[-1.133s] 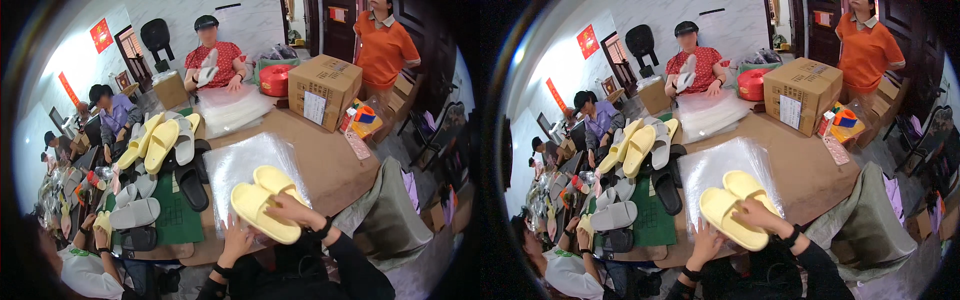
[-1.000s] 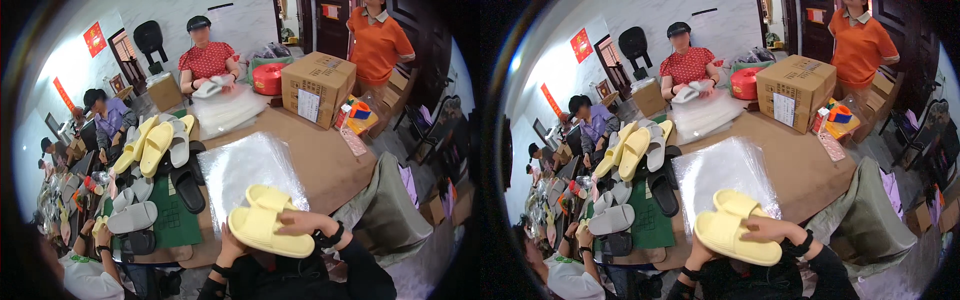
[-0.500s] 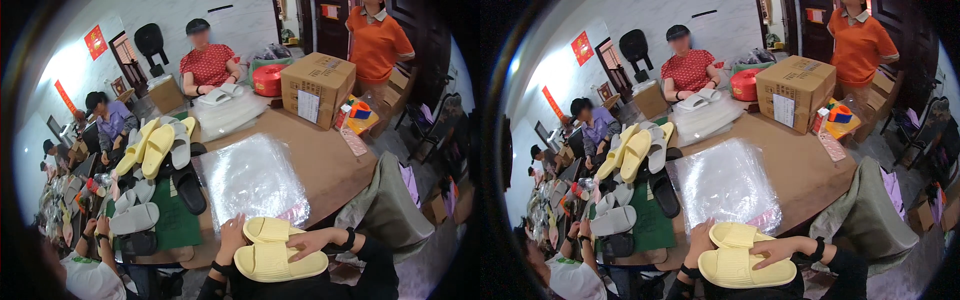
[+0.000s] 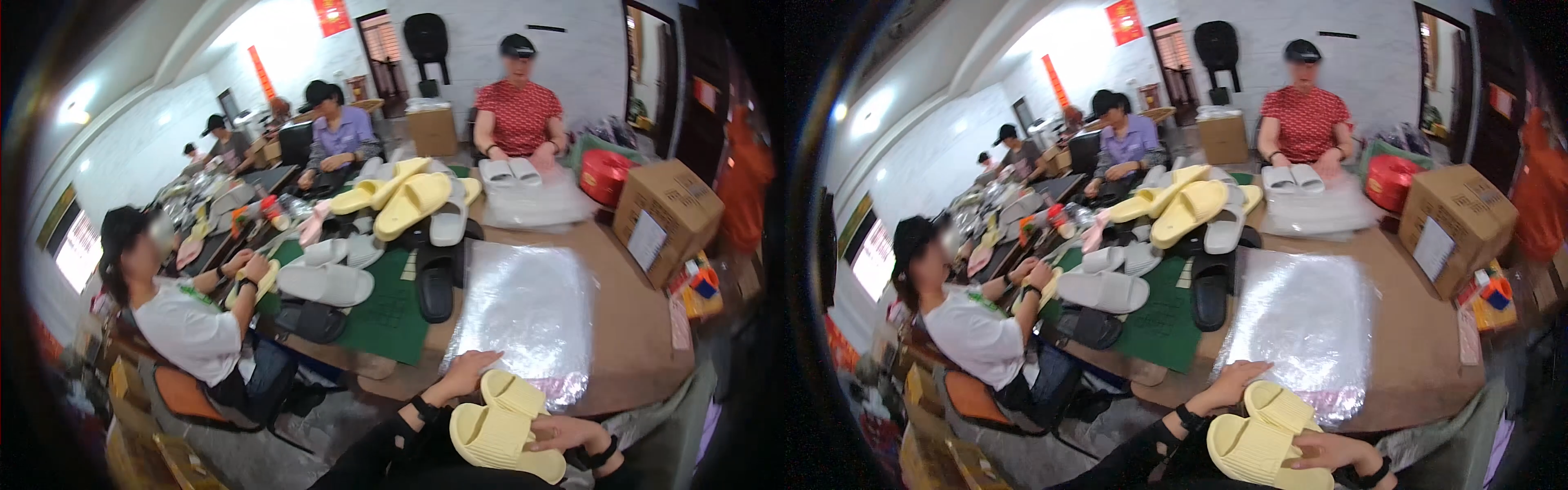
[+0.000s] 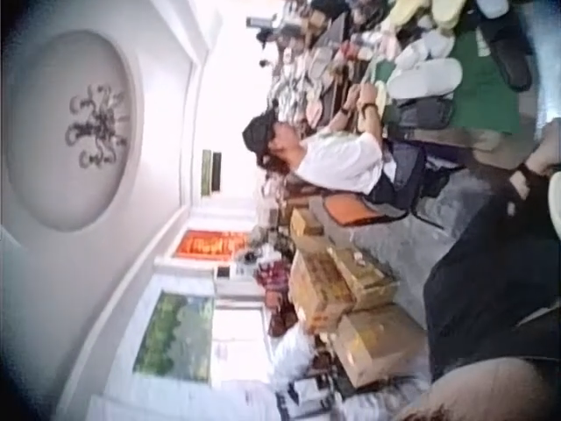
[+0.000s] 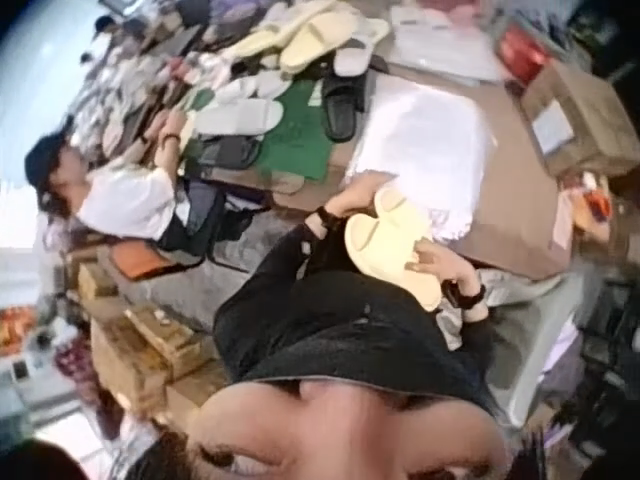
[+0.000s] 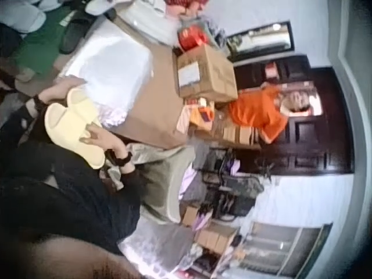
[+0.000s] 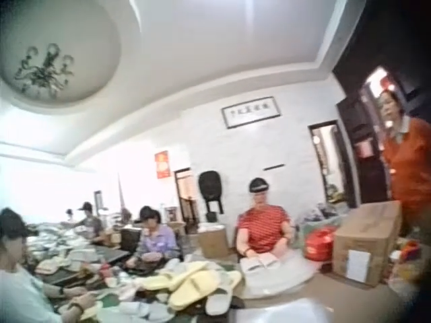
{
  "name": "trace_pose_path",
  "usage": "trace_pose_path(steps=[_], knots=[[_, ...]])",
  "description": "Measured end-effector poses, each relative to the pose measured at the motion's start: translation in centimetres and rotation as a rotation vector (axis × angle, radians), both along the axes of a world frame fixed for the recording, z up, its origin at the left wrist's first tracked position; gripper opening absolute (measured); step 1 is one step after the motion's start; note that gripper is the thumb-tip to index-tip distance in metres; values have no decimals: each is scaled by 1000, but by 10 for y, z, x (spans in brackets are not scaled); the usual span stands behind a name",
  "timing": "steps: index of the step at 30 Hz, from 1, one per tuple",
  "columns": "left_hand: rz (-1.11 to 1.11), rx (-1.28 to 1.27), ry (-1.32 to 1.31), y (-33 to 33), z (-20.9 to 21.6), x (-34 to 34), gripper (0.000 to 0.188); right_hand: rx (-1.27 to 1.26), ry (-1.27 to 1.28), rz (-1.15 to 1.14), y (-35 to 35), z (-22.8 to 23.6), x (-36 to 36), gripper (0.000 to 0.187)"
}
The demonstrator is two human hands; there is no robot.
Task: Inspecting, pairing, and bagging plastic slippers for shipment.
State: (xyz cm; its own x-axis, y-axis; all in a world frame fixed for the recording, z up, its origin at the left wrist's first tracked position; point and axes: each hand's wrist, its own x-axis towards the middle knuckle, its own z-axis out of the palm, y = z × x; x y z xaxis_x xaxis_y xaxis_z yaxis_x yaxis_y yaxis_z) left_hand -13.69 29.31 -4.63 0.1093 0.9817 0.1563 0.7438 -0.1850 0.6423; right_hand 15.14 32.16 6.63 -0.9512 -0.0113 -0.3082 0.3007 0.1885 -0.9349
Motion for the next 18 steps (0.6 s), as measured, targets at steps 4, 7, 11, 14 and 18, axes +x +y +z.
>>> trace_pose_path(steps=[4,7,11,14,18], knots=[[-27,79,293,-2,18,9,66,-8,89,-33,-1,-24,4,55],[-6,90,416,-2,7,12,69,4,161,-44,2,-24,-1,51],[2,63,428,3,1,12,61,-28,7,-132,1,-26,0,50],[38,120,459,11,-5,17,49,-29,144,-156,1,-33,3,51],[45,159,426,15,0,15,28,82,123,-98,-1,-13,-8,50]])
